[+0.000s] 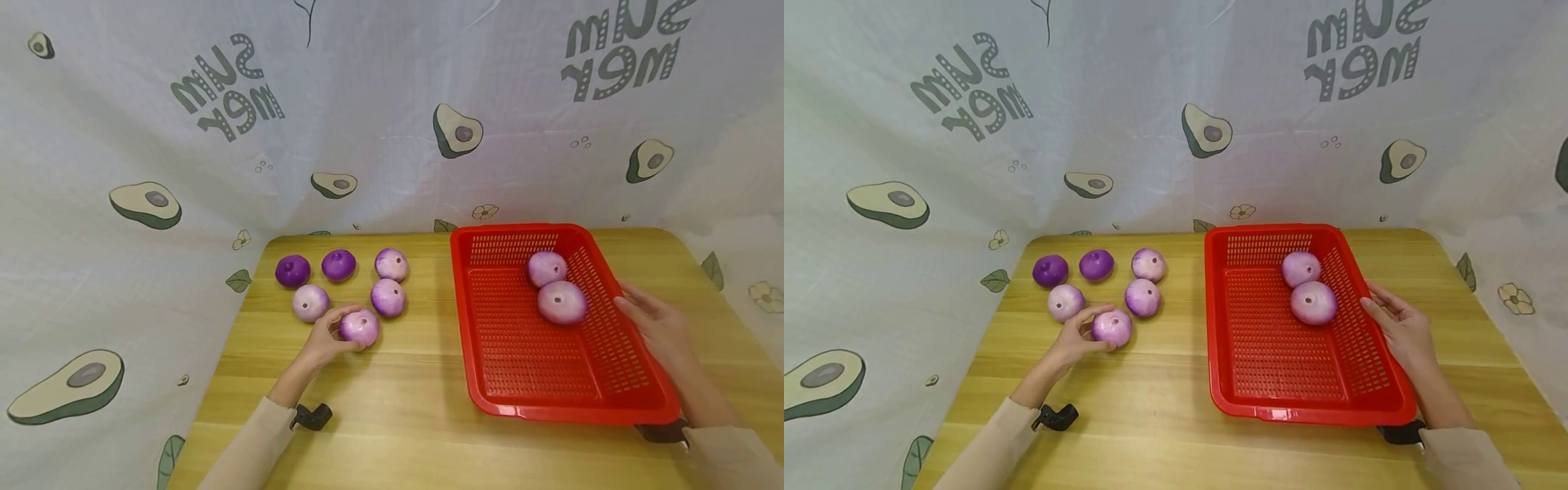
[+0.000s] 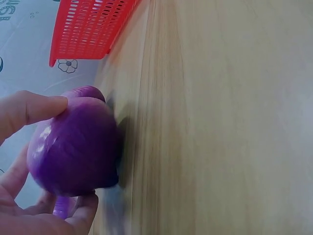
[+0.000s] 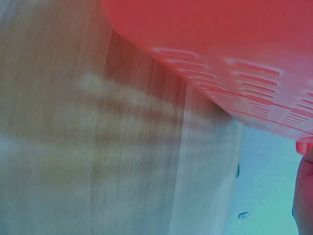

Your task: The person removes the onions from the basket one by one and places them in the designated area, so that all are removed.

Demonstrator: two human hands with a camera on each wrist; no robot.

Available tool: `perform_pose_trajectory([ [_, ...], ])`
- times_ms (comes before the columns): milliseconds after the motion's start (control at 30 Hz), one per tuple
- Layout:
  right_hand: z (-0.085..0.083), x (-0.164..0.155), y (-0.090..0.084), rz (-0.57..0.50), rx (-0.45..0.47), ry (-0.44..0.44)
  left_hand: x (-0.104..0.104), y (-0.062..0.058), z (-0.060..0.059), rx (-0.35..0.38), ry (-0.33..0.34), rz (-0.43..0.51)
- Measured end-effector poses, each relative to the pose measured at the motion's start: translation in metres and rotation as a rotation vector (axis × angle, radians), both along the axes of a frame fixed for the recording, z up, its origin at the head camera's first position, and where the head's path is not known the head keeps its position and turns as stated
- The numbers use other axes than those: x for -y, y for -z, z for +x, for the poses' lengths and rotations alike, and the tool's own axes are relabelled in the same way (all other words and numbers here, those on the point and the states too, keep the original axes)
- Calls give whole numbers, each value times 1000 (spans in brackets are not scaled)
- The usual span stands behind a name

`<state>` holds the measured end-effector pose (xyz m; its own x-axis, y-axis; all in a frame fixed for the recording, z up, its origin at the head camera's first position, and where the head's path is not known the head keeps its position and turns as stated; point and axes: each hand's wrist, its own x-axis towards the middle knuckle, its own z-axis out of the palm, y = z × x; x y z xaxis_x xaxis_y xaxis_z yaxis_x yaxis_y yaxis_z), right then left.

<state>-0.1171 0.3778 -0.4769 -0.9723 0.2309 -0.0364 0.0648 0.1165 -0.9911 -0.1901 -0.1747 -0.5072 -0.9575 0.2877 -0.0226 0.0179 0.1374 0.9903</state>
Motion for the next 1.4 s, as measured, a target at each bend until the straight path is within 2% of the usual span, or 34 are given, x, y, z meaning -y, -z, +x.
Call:
perform_pose_trajectory([
  [167, 1, -1, 2, 79, 17, 8, 0, -1, 1, -14, 15, -14],
  [267, 1, -2, 3, 126, 25, 10, 1, -3, 2, -52, 21, -42],
  [367, 1, -2, 4, 128, 19, 10, 1, -7, 1, -100, 28, -68],
  [467, 1, -3, 4, 113, 14, 14, 1, -14, 1, -129, 24, -100],
  [567, 1, -1, 3, 58, 5, 15, 0, -23, 0, -123, 13, -120],
  [700, 2, 0, 2, -57, -18, 5, -3, -36, -2, -139, 27, -102],
  [800, 2, 1, 2, -75, -25, 0, -6, -45, -6, -168, 44, -100],
  [867, 2, 1, 1, -51, -26, 1, -10, -53, -8, -175, 49, -117],
  [1000, 2, 0, 1, 5, -33, 8, -21, -67, -13, -180, 70, -128],
  [1100, 1, 0, 1, -47, -40, 3, -34, -78, -17, -187, 102, -94],
  [1167, 0, 0, 1, -42, -37, 1, -44, -85, -19, -197, 126, -63],
  [1300, 0, 0, 0, 77, -19, 14, -66, -98, -24, -210, 184, -6],
  [1400, 0, 0, 0, 110, -8, 21, -83, -108, -28, -157, 226, 51],
])
